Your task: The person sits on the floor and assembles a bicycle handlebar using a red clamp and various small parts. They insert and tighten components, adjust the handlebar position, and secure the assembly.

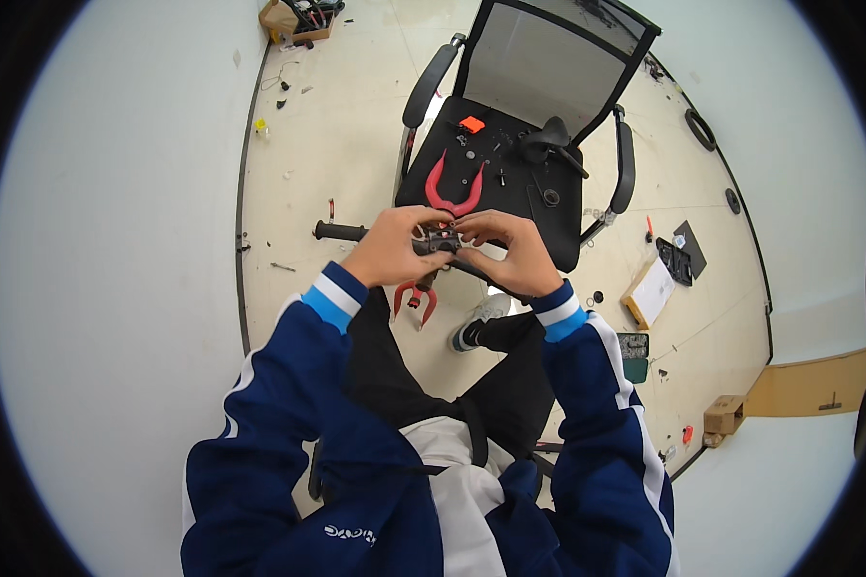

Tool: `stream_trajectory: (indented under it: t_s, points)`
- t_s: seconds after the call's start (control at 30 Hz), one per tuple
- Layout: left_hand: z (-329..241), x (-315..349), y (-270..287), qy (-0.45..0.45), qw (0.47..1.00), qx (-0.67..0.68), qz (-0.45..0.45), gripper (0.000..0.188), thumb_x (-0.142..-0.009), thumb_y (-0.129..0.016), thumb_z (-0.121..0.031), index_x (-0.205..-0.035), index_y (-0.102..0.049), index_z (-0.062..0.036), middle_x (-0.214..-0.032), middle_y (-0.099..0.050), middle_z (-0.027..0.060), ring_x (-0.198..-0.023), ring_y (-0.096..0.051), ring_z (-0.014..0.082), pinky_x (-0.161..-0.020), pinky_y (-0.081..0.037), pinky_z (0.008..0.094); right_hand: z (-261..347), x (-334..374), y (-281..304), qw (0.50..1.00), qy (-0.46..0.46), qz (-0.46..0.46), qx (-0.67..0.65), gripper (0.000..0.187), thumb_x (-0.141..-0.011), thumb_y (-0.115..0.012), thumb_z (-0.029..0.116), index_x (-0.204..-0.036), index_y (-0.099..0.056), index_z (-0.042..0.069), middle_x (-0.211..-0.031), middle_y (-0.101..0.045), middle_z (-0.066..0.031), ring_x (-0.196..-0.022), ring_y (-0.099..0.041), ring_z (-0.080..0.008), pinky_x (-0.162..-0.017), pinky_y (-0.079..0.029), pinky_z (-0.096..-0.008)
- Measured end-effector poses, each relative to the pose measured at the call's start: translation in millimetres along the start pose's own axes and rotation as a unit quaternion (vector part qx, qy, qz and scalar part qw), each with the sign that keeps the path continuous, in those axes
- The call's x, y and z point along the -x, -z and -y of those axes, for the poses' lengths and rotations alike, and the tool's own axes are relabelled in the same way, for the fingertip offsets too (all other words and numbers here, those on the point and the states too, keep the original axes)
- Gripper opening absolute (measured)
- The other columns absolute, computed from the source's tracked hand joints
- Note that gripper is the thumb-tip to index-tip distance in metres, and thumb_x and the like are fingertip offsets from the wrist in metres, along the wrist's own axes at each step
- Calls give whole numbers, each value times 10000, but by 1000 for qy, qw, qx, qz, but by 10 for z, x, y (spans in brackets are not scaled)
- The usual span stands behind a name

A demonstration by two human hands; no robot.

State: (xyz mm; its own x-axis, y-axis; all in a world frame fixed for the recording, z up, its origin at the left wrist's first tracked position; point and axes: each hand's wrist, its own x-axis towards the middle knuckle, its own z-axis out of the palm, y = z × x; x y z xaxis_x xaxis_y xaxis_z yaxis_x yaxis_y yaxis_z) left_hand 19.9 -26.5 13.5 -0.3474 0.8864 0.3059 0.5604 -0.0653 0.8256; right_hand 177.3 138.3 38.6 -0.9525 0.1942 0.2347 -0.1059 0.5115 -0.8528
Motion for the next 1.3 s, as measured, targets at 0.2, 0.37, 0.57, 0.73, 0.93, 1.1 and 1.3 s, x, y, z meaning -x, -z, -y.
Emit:
stream_trajectory:
  t_s: [0.2, 0.37, 0.57, 0.73, 0.93, 1.1, 1.3]
  points:
    - [321, -93, 47, 38, 996, -16, 78, 461, -733, -838, -236, -1149, -726, -72, -1075, -733, 126, -960, -683, 271, -846, -527, 357, -440, 31, -292, 996, -38, -67, -49, 203, -836, -731, 36, -1020, -698, -43, -930, -737, -127, -842, -717, -183, -807, -571, -303]
    - [562, -115, -53, -8, 993, -71, 96, 456, -722, -849, -208, -1139, -727, -72, -1109, -726, 105, -1003, -646, 262, -921, -499, 369, -575, 69, -372, 990, -94, -84, -68, 169, -854, -690, 27, -1002, -685, -55, -903, -738, -125, -852, -722, -184, -807, -571, -300]
    - [640, -123, -134, -10, 990, -68, 125, 474, -702, -853, -182, -1148, -727, -83, -1116, -722, 101, -1026, -622, 292, -966, -480, 386, -682, 196, -389, 987, -124, -82, -63, 158, -861, -686, 40, -988, -685, -54, -889, -737, -122, -799, -722, -176, -775, -572, -296]
    - [673, -94, -135, -3, 992, -46, 120, 500, -700, -848, -155, -1178, -718, -86, -1112, -723, 102, -1015, -621, 292, -974, -472, 387, -724, 220, -412, 987, -132, -76, -50, 154, -867, -683, 47, -985, -689, -51, -876, -734, -113, -772, -713, -160, -741, -565, -284]
    - [654, -92, -101, 9, 988, -36, 147, 479, -727, -839, -196, -1177, -720, -83, -1116, -710, 107, -1069, -598, 289, -968, -485, 381, -655, 198, -455, 987, -138, -72, -51, 153, -866, -687, 51, -984, -700, -45, -832, -722, -96, -712, -672, -119, -679, -542, -261]
    - [676, -75, -97, -10, 989, -49, 137, 502, -716, -852, -175, -1192, -716, -91, -1078, -717, 108, -1002, -606, 290, -940, -484, 381, -597, 182, -434, 991, -129, -31, -3, 141, -866, -701, 45, -990, -720, -17, -831, -704, -75, -662, -616, -101, -633, -504, -260]
    - [687, -82, -109, -6, 988, -58, 143, 497, -709, -854, -186, -1176, -716, -86, -1100, -709, 111, -1036, -603, 298, -958, -479, 386, -528, 123, -411, 997, -35, 7, 74, 144, -859, -690, 23, -997, -727, 8, -852, -665, -99, -671, -625, -185, -629, -503, -302]
